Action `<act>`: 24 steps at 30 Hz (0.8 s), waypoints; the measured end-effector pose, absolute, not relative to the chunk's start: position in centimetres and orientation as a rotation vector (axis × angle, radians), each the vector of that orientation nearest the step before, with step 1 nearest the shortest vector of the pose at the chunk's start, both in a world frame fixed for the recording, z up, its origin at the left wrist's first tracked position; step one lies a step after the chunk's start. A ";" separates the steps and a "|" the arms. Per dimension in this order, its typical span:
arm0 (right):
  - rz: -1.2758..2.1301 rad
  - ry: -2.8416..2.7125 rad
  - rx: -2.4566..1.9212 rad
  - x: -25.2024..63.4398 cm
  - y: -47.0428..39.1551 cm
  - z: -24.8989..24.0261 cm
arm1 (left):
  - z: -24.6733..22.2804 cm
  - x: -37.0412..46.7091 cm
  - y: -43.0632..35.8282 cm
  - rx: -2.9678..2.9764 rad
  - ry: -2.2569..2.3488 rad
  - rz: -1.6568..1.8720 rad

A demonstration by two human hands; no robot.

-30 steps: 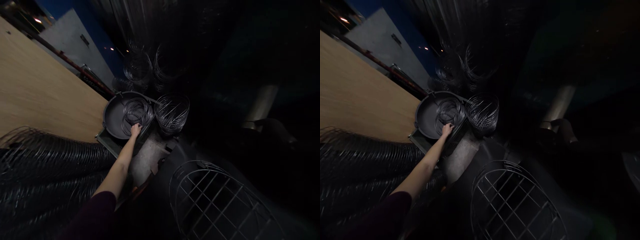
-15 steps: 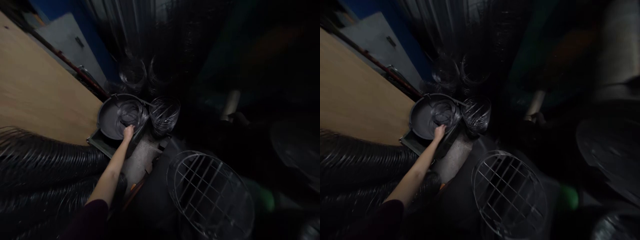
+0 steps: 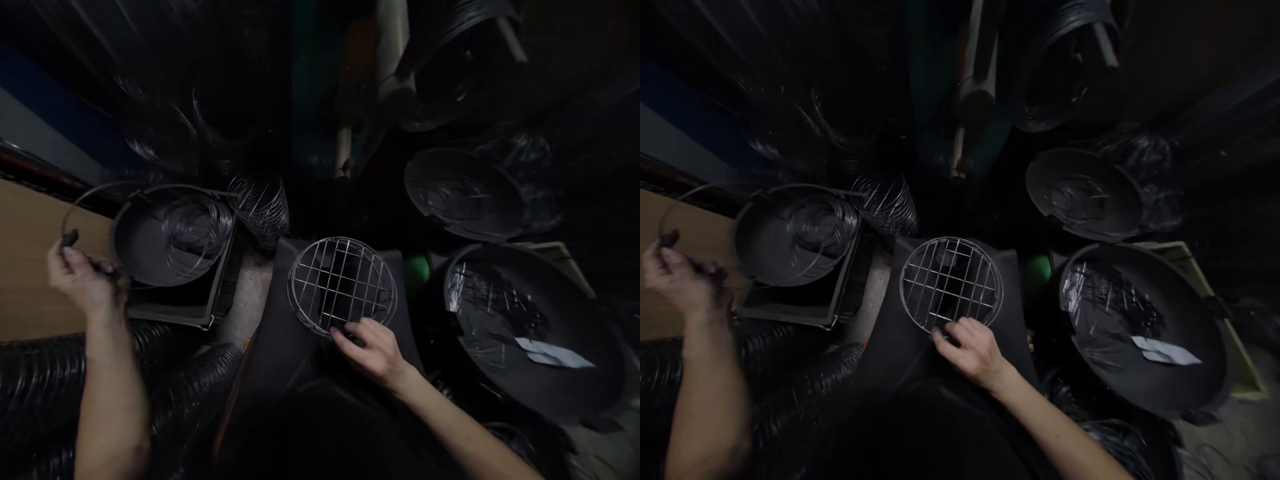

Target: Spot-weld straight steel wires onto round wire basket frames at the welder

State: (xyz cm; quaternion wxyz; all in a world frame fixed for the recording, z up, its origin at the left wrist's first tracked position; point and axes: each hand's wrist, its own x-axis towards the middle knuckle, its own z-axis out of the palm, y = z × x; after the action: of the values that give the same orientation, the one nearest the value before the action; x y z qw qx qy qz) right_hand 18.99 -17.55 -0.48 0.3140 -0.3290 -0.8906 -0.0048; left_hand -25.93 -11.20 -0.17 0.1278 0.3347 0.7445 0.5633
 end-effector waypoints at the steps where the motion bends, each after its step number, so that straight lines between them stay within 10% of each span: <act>1: -0.012 -2.340 -0.894 19.2 -18.1 -0.8 | 0.2 -24.5 -11.0 0.913 1.989 1.729; 11: 0.473 -1.292 -1.689 24.2 -17.7 -1.3 | -5.3 -3.8 -2.0 1.056 1.064 0.821; 24: 0.956 -1.126 -1.907 25.4 -18.6 -5.6 | -7.2 -2.3 1.2 1.726 0.929 0.425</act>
State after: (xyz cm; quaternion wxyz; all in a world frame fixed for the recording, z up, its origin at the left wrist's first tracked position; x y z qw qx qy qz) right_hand 25.40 -18.65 -5.59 0.3566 -0.7386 -0.4360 0.3704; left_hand -2.33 1.23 -7.18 0.5379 0.7255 0.3904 0.1787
